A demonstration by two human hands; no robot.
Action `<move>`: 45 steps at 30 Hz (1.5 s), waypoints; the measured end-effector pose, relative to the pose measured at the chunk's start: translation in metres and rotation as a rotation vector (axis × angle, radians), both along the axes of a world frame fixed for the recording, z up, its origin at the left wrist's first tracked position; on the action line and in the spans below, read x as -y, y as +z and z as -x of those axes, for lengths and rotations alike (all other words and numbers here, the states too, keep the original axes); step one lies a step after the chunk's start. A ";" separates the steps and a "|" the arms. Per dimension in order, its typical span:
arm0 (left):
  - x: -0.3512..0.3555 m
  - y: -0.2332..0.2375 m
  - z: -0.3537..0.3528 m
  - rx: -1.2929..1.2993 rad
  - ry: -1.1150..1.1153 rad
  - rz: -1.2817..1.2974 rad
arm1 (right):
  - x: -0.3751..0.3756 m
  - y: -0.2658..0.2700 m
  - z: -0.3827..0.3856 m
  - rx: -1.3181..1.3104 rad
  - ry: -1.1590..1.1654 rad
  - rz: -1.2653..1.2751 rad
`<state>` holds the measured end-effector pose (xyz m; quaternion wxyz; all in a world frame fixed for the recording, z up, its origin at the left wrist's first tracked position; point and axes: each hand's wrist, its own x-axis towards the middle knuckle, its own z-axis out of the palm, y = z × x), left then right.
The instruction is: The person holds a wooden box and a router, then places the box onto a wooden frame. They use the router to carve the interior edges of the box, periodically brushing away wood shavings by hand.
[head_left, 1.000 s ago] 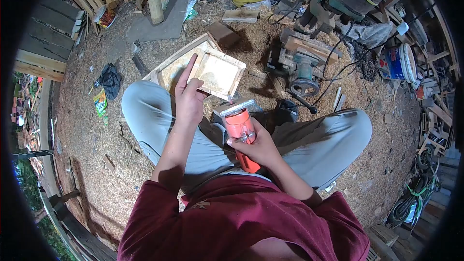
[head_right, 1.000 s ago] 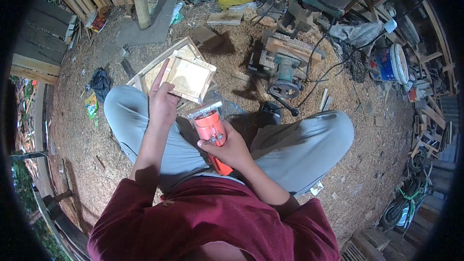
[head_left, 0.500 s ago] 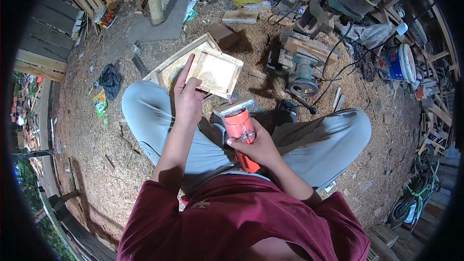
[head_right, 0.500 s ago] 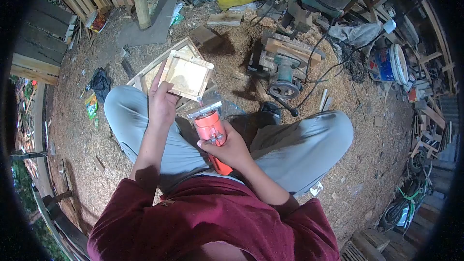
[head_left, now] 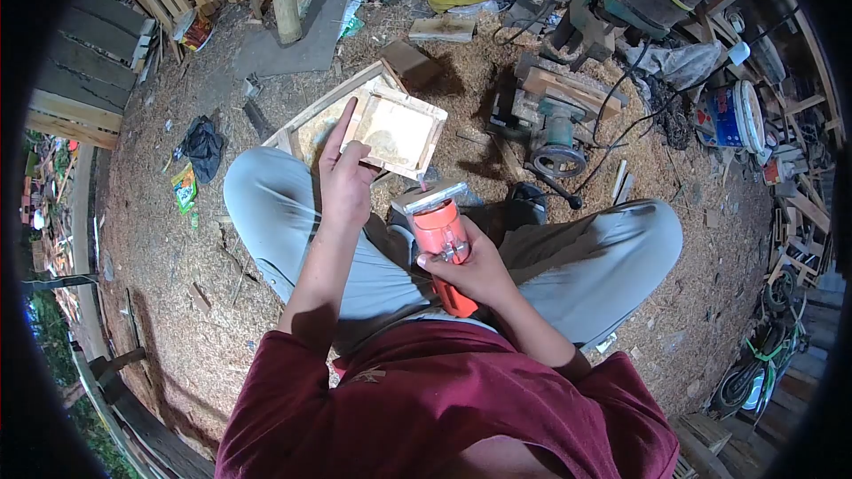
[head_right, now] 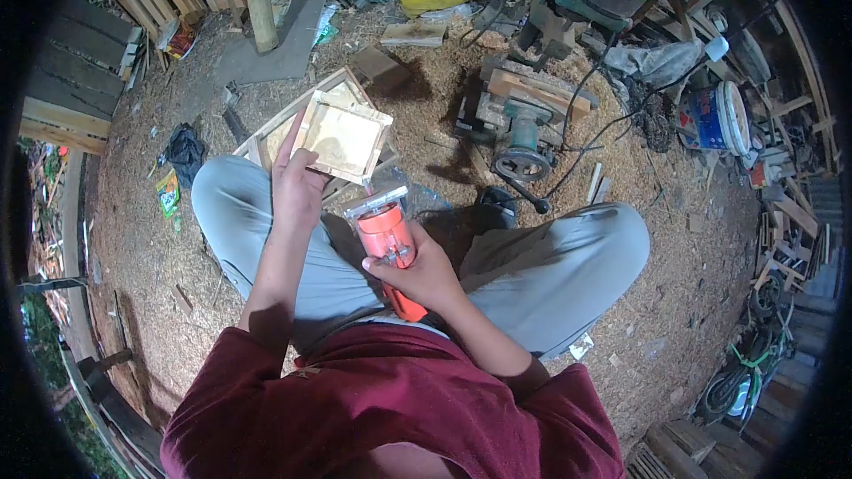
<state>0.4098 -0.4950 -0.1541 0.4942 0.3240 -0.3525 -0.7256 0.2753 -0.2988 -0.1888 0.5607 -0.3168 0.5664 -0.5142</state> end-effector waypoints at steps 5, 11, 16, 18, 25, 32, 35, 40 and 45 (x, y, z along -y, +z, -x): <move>0.000 0.000 0.001 -0.003 -0.018 0.014 | -0.001 -0.001 0.001 -0.010 0.001 -0.008; -0.001 0.001 0.001 -0.007 -0.025 0.007 | 0.000 0.004 -0.001 0.019 -0.018 0.004; -0.002 -0.002 -0.001 -0.016 -0.052 -0.001 | -0.001 -0.002 -0.001 -0.013 -0.010 0.004; -0.003 0.000 0.000 0.033 -0.069 0.010 | 0.000 0.000 -0.001 -0.018 -0.010 0.000; -0.001 0.001 0.000 -0.011 0.007 -0.005 | -0.001 0.000 0.000 0.003 -0.006 -0.008; 0.002 0.001 -0.003 -0.009 0.031 -0.016 | -0.001 -0.003 -0.001 -0.030 0.005 -0.014; 0.000 0.003 -0.001 0.000 0.024 -0.013 | -0.001 -0.004 -0.002 0.004 -0.009 0.001; -0.001 0.004 0.000 0.045 -0.005 0.012 | -0.001 -0.002 -0.001 -0.004 0.000 -0.016; -0.002 0.006 0.000 0.055 -0.008 0.015 | -0.001 -0.003 -0.001 -0.007 -0.001 -0.014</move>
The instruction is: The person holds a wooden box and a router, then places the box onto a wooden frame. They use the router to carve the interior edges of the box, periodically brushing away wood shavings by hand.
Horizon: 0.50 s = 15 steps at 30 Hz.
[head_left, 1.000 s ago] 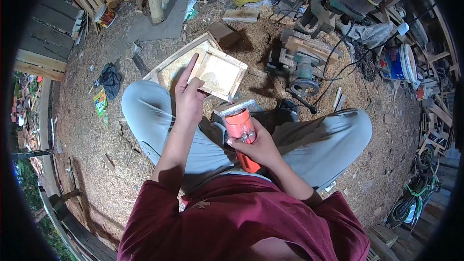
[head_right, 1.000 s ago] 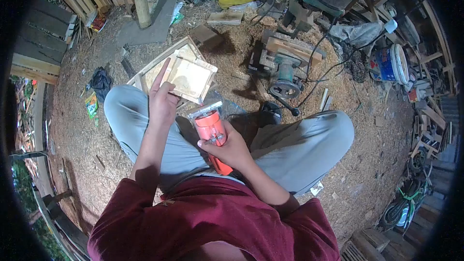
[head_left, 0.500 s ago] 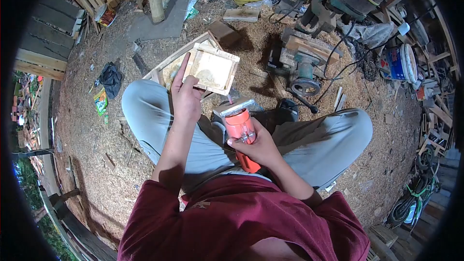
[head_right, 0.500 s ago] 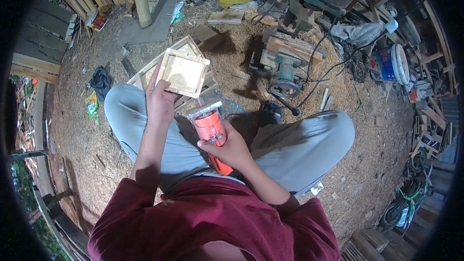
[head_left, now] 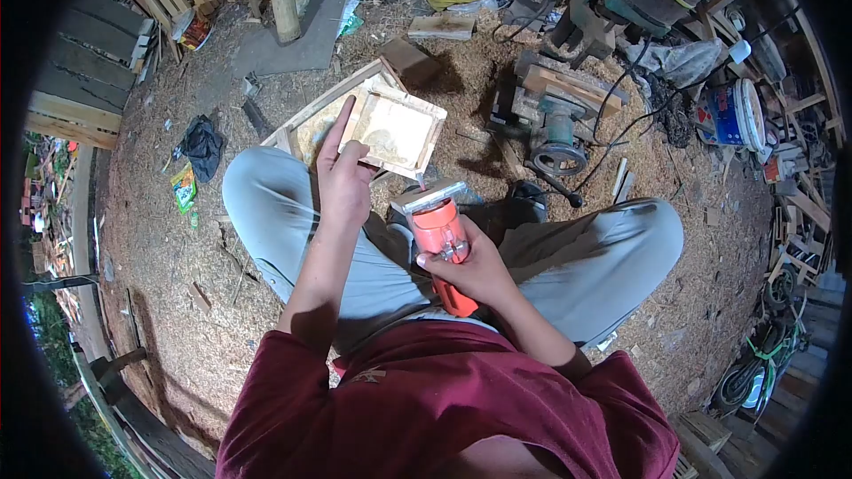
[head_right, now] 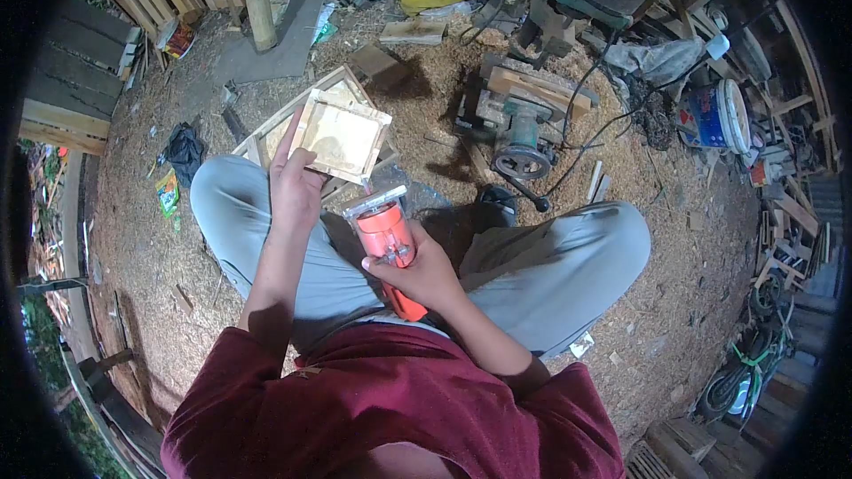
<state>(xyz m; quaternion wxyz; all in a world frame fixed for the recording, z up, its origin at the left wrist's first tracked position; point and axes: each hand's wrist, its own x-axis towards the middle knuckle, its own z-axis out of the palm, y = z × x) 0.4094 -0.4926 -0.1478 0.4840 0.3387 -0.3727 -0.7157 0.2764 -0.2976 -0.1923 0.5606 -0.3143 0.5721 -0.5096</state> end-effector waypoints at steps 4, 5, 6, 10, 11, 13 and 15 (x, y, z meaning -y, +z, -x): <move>-0.001 0.000 0.000 -0.001 0.003 0.001 | 0.001 0.002 0.001 -0.007 0.007 -0.007; 0.000 -0.001 -0.001 -0.018 0.006 -0.004 | 0.001 0.003 0.001 -0.009 0.010 -0.009; 0.001 -0.004 -0.001 -0.036 0.010 -0.008 | 0.001 0.002 0.001 -0.001 0.008 -0.009; 0.000 -0.005 -0.001 -0.053 0.017 -0.017 | 0.001 0.001 0.000 0.009 0.005 -0.012; 0.000 -0.005 -0.001 -0.056 0.015 -0.010 | 0.001 0.002 0.001 0.005 0.005 -0.014; 0.001 -0.006 -0.001 -0.061 0.010 0.002 | 0.000 0.002 0.001 0.003 0.006 -0.014; 0.000 -0.004 -0.001 -0.054 0.013 -0.006 | 0.001 0.003 0.001 0.000 0.004 -0.009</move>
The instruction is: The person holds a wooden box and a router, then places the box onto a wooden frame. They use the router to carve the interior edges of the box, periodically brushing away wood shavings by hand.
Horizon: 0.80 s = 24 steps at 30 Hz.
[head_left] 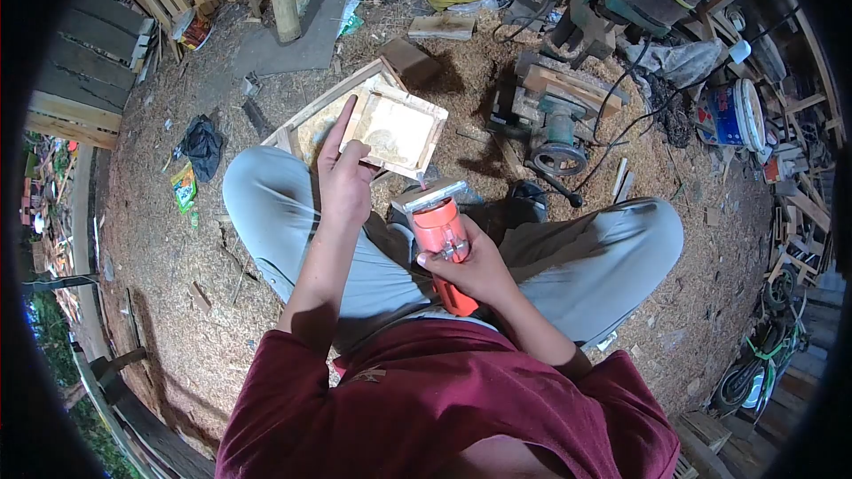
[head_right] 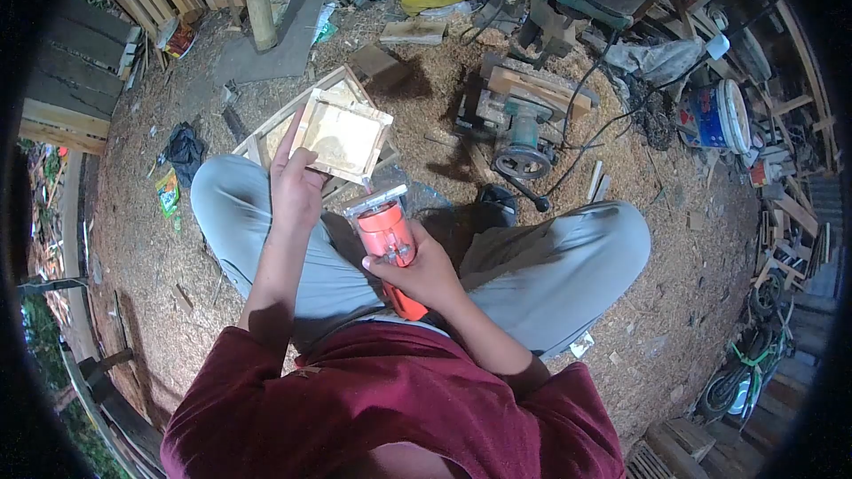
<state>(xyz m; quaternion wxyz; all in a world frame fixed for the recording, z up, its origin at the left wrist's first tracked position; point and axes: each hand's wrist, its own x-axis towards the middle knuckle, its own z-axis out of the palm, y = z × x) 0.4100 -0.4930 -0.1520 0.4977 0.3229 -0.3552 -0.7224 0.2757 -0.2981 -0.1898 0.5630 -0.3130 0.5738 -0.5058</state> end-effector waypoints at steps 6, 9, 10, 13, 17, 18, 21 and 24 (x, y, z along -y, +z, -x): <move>0.000 -0.002 -0.001 0.057 -0.045 0.013 | 0.000 0.001 0.001 -0.031 0.003 0.004; 0.001 -0.004 -0.002 0.086 -0.056 0.021 | 0.000 0.000 0.000 -0.018 -0.003 0.011; 0.001 -0.005 -0.002 0.088 -0.054 0.024 | 0.000 0.001 0.000 -0.009 -0.007 0.007; 0.002 -0.002 -0.001 0.037 0.017 -0.018 | 0.001 0.006 0.001 -0.016 -0.002 0.004; 0.000 0.002 0.000 0.046 0.040 0.002 | 0.000 0.001 0.000 0.001 -0.002 0.007; 0.001 0.001 0.000 0.059 0.040 0.014 | 0.000 0.000 0.000 0.002 0.002 0.008; 0.000 0.002 0.001 0.082 0.036 0.031 | 0.000 -0.001 0.000 0.004 0.016 0.005; 0.001 -0.003 0.000 0.046 0.041 0.040 | 0.000 -0.001 0.001 0.002 0.021 -0.001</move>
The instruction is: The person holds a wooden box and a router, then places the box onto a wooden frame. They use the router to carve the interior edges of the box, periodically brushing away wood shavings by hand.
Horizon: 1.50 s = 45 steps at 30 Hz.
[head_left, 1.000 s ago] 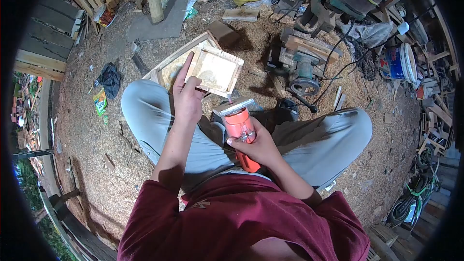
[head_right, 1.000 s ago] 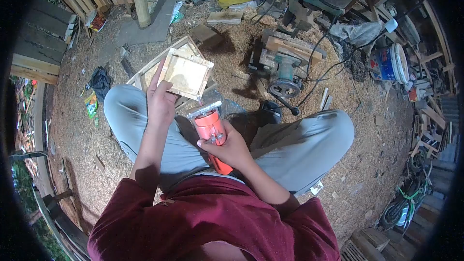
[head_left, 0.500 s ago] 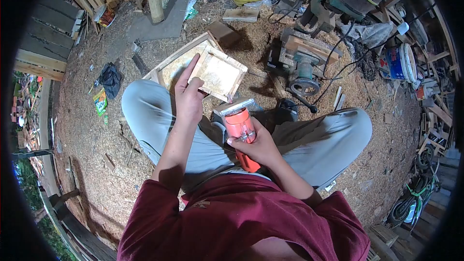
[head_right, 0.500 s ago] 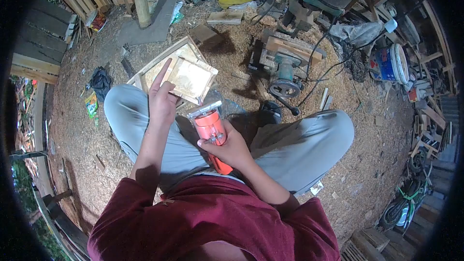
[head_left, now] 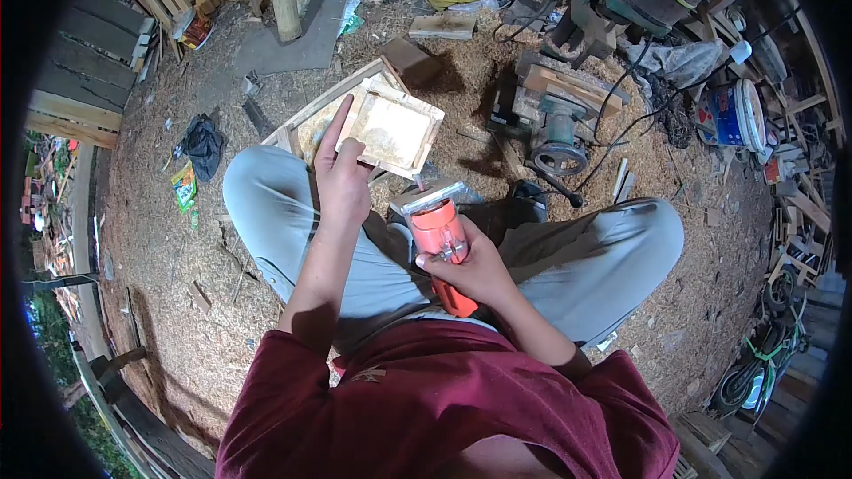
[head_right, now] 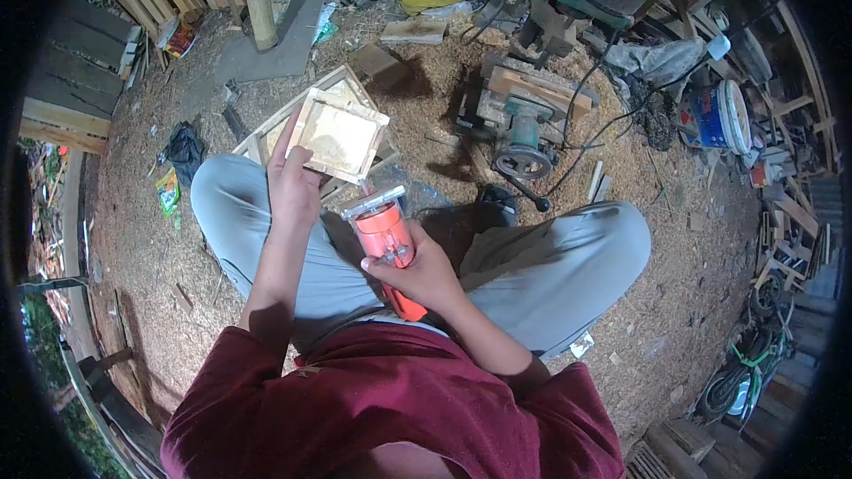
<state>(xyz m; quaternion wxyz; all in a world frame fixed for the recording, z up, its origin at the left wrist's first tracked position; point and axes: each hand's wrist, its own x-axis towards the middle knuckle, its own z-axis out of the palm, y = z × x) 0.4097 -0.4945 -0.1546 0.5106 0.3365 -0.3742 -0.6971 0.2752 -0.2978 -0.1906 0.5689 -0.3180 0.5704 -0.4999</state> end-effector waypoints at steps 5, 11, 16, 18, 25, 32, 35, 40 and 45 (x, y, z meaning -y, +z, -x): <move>-0.002 0.004 0.001 -0.012 0.002 -0.004 | 0.001 0.003 -0.001 0.025 -0.015 0.013; -0.003 0.005 0.002 -0.036 -0.009 0.012 | 0.001 0.004 -0.001 0.028 0.001 0.005; -0.003 0.004 0.001 -0.048 -0.013 0.017 | 0.000 0.000 0.000 -0.006 0.006 0.003; -0.003 0.003 0.000 -0.052 -0.013 0.024 | 0.000 -0.001 -0.001 -0.016 0.004 0.004; -0.002 0.001 0.000 -0.052 -0.023 0.026 | 0.000 0.000 -0.001 -0.001 -0.005 0.010; -0.003 -0.002 0.001 -0.028 -0.041 0.038 | 0.001 0.002 -0.002 0.020 -0.017 0.008; -0.005 -0.001 0.001 -0.021 -0.039 0.034 | 0.000 0.000 -0.001 -0.001 -0.014 -0.002; -0.005 0.003 0.003 -0.054 -0.009 0.026 | 0.000 -0.002 0.000 -0.047 -0.005 0.013; -0.005 0.002 0.001 -0.029 -0.038 0.031 | 0.001 0.000 -0.001 -0.023 -0.010 0.010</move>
